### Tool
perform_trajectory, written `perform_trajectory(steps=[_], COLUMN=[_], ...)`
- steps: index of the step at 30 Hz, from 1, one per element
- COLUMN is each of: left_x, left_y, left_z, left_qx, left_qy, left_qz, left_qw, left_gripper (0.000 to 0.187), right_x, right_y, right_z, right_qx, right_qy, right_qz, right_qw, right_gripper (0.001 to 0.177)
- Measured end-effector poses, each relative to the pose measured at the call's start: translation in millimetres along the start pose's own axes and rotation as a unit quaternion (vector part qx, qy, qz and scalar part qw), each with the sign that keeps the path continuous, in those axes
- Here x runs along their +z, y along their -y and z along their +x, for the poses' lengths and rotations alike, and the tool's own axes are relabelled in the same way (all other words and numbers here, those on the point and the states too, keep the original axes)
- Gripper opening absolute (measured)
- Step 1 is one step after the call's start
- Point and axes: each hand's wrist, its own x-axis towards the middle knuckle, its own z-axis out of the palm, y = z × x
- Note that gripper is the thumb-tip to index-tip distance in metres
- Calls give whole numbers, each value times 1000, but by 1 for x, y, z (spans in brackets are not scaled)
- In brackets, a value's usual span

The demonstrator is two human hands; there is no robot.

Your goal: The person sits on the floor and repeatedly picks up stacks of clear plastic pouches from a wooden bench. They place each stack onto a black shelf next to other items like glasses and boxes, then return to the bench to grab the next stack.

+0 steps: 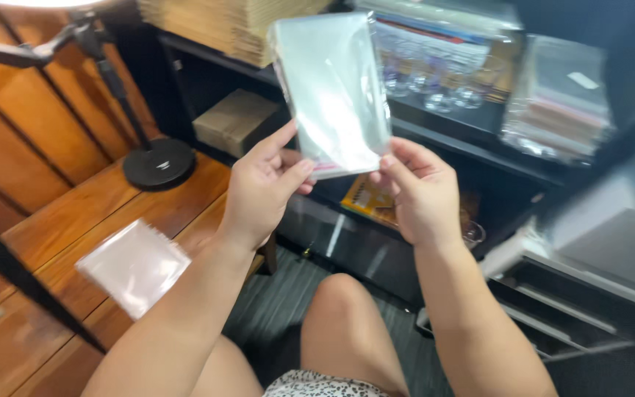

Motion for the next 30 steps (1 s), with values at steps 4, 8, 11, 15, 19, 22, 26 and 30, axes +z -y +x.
perform_trajectory(steps=[4,8,11,15,19,22,26,30], left_x=[66,132,176,228,266,275,281,282], left_y=[2,3,5,15,42,38,68,74], left_z=[39,71,90,111,136,138,155,160], left_qx=[-4,-34,-39,-52,-43,-39,-47,-52], left_qy=[59,101,114,88,87,80,55,48], left_qz=[-52,-89,-94,-55,-72,-58,14,39], left_qw=[997,990,988,993,993,994,997,997], left_gripper=[61,58,52,44,44,41,38,38], right_x=[-50,-81,-99,-120,-142,-149,-150,-153], right_y=[48,95,117,130,125,120,115,111], right_z=[19,30,41,62,84,92,97,110], right_qx=[-61,-114,-155,-207,-263,-309,-345,-357], right_qy=[-32,-112,-161,-233,-265,-285,-302,-327], right_qz=[-10,-30,-45,-94,-141,-205,-248,-268], right_qw=[998,987,974,946,917,884,853,833], right_gripper=[26,25,24,24,25,23,24,23])
